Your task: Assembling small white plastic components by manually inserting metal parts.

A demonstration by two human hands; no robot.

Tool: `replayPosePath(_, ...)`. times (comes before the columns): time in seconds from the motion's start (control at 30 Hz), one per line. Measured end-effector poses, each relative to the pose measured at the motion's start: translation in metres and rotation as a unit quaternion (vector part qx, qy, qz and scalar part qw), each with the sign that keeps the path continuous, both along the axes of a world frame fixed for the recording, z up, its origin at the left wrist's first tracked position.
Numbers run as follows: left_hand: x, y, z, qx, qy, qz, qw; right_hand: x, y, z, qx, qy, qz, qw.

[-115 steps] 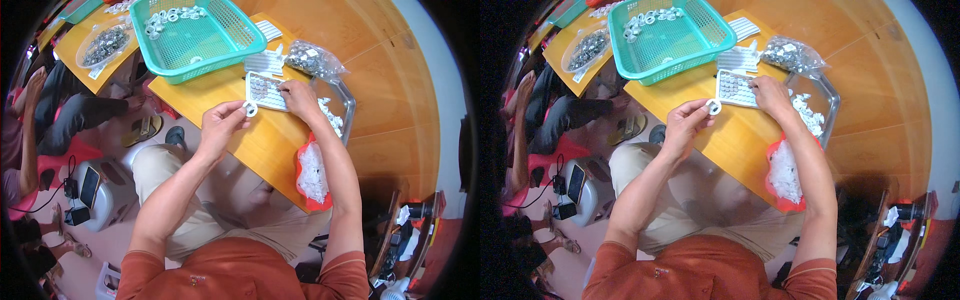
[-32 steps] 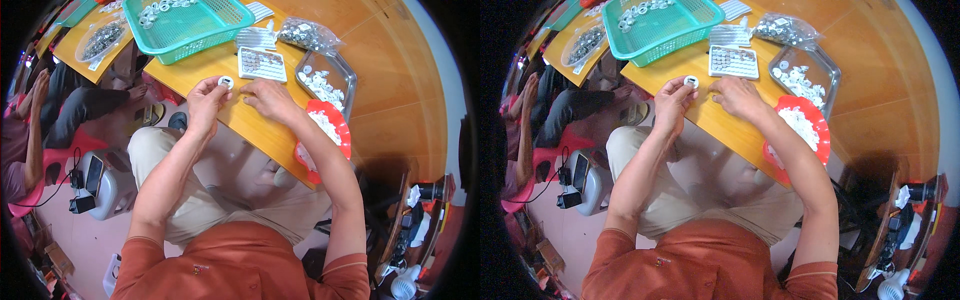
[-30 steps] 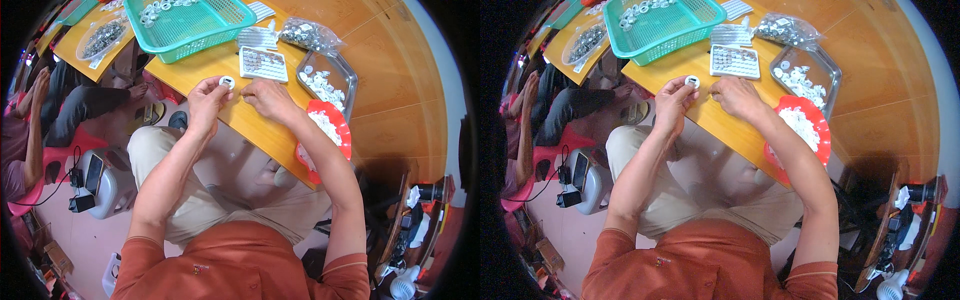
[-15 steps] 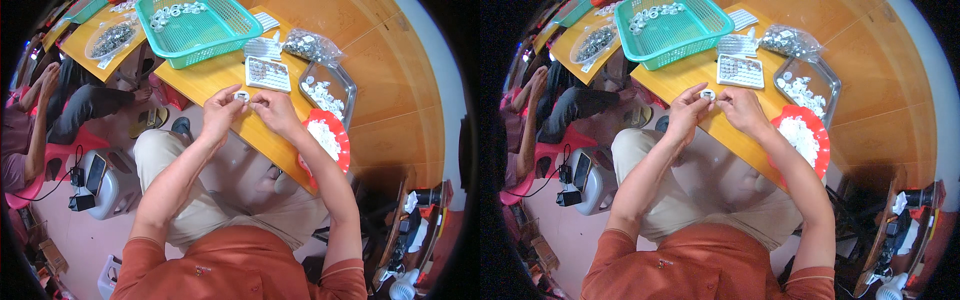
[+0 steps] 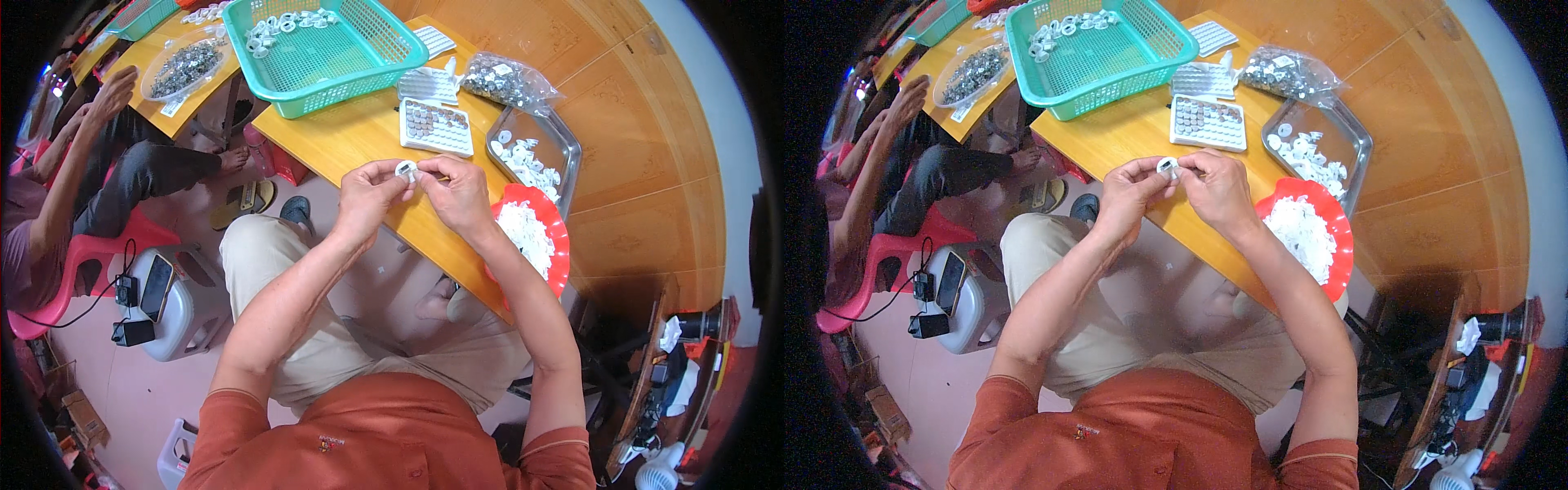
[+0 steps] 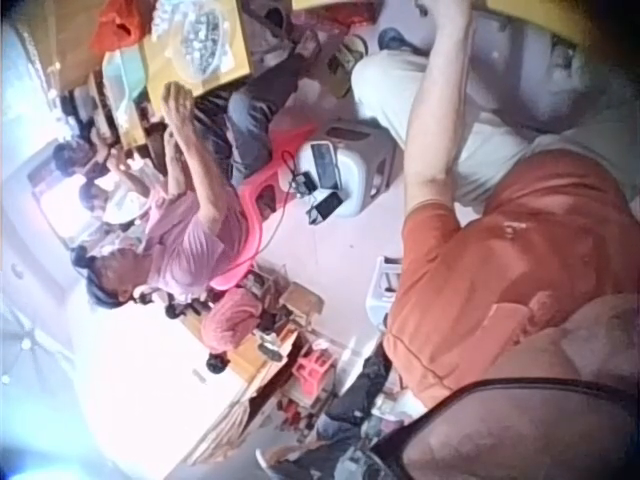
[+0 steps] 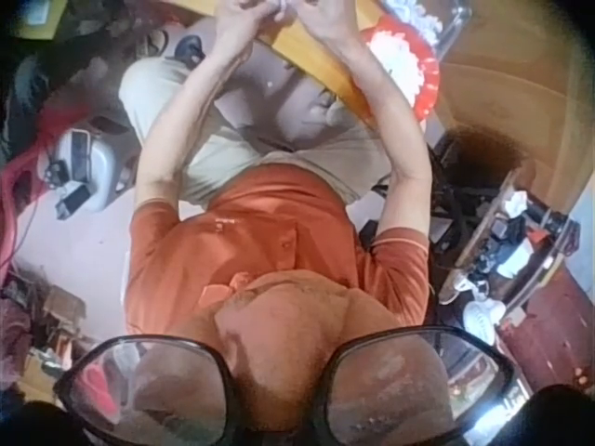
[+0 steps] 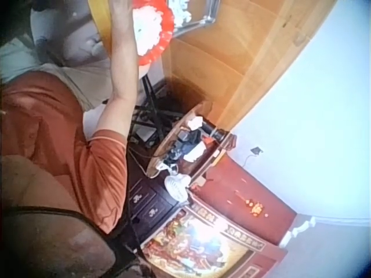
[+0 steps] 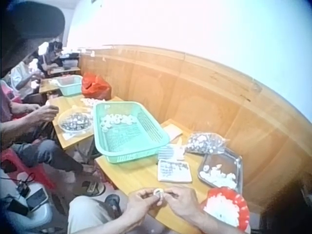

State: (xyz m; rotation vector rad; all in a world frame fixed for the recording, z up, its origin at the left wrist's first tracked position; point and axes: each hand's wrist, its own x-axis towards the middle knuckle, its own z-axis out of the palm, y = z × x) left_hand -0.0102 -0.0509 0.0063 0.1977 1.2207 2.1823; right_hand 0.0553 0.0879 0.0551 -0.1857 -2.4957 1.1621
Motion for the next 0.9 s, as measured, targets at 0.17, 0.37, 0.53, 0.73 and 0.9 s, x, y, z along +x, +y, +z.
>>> replayPosePath(0.17,0.005,0.002,0.008,0.011,-0.001,0.002,1.000,0.001,0.003,-0.002,0.096,0.058,0.018,0.993)
replayPosePath(0.37,0.007,0.005,0.005,0.017,-0.013,0.018,1.000,0.002,0.001,-0.001,0.177,0.083,0.027,0.980)
replayPosePath(0.53,0.009,0.008,-0.005,0.012,0.018,0.014,1.000,0.004,-0.002,0.000,0.206,0.076,0.033,0.975)
replayPosePath(0.73,0.011,0.010,-0.004,0.012,0.010,0.004,1.000,0.005,0.002,0.000,0.154,0.049,0.020,0.987)
replayPosePath(0.9,0.011,0.011,-0.007,0.007,0.011,-0.004,1.000,0.004,0.004,0.004,0.143,0.022,0.025,0.989)
